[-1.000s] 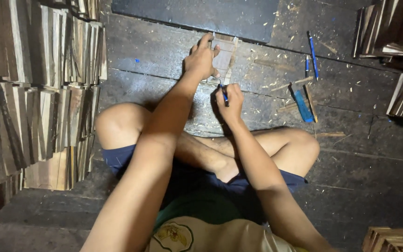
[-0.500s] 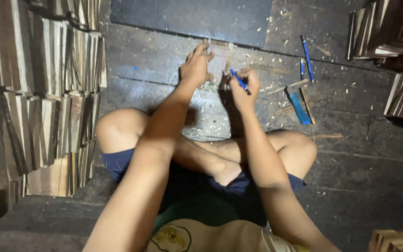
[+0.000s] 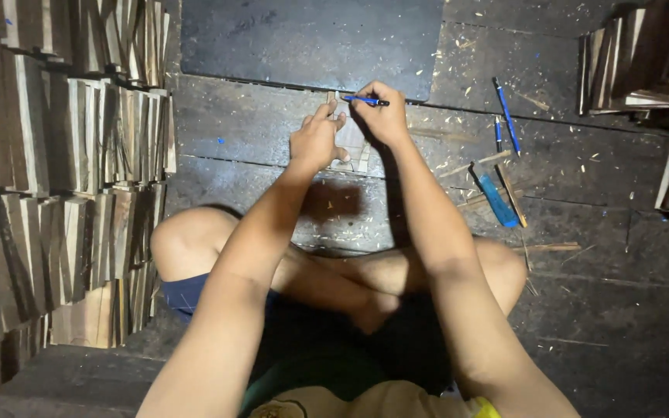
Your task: The person sits on the floor and uses a small wooden template and a blue pen to mark lines on small rectangular wooden pieces. They repeatedly pick up a piece, align the template, draw lines, and place the marked piece into a stack.
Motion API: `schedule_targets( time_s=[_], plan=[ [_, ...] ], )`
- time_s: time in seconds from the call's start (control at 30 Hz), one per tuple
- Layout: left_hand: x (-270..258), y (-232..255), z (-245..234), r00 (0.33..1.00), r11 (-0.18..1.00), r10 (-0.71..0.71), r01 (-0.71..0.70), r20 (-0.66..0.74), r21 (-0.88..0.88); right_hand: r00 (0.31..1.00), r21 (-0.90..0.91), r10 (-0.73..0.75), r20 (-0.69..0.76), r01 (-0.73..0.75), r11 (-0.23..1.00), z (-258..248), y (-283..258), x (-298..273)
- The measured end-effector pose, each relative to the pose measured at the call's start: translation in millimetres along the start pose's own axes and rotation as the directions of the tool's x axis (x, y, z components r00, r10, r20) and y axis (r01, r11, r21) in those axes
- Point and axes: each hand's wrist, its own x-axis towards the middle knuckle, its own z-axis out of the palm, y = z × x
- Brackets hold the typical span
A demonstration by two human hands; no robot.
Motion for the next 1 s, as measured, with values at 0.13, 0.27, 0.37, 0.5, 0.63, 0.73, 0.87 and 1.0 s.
schedule_targets(
  time_s=[0.13,0.27,0.37,0.5,0.63,0.73,0.87,1.0],
  plan=[
    [3.0,1.1,1.3,1.000,0.999,-0.020,0.020,0.013,0.033,1.000,0.000,-0.016,0.003,0.016,1.000,3.9,0.9,7.9],
    [3.2,3.7,-0.4,0.999,0.998,-0.033,0.032,0.020,0.053,0.995,-0.009,-0.027,0.101,0.028,1.000,-3.5,-18.5,7.4],
    [4.2,4.3,0.1,0.997,0.996,-0.049,0.045,0.051,0.072,0.988,0.004,-0.037,0.150,0.037,0.999,-7.2,-26.4,5.6],
    [4.3,5.2,-1.6,0.997,0.995,-0.058,0.054,0.055,0.083,0.972,-0.047,-0.039,0.232,0.051,0.998,-13.4,-20.7,15.1],
    [2.7,5.7,-0.7,0.998,0.997,-0.044,0.042,0.033,0.062,0.942,-0.050,-0.033,0.335,0.053,0.997,-19.5,-24.3,26.2],
    [2.1,5.8,-1.5,0.997,0.997,-0.066,0.064,0.043,0.044,0.944,-0.039,0.065,0.323,-0.055,0.998,-18.2,-31.3,26.3],
    [-1.3,5.7,-1.4,0.997,0.998,-0.060,0.058,0.045,0.039,0.922,-0.068,0.061,0.383,-0.038,0.997,-22.3,-36.0,25.5],
    [2.4,5.9,-1.4,0.997,0.997,-0.063,0.061,0.050,0.038,0.928,0.025,0.104,0.358,-0.121,0.992,-20.9,-36.8,30.5]
  ],
)
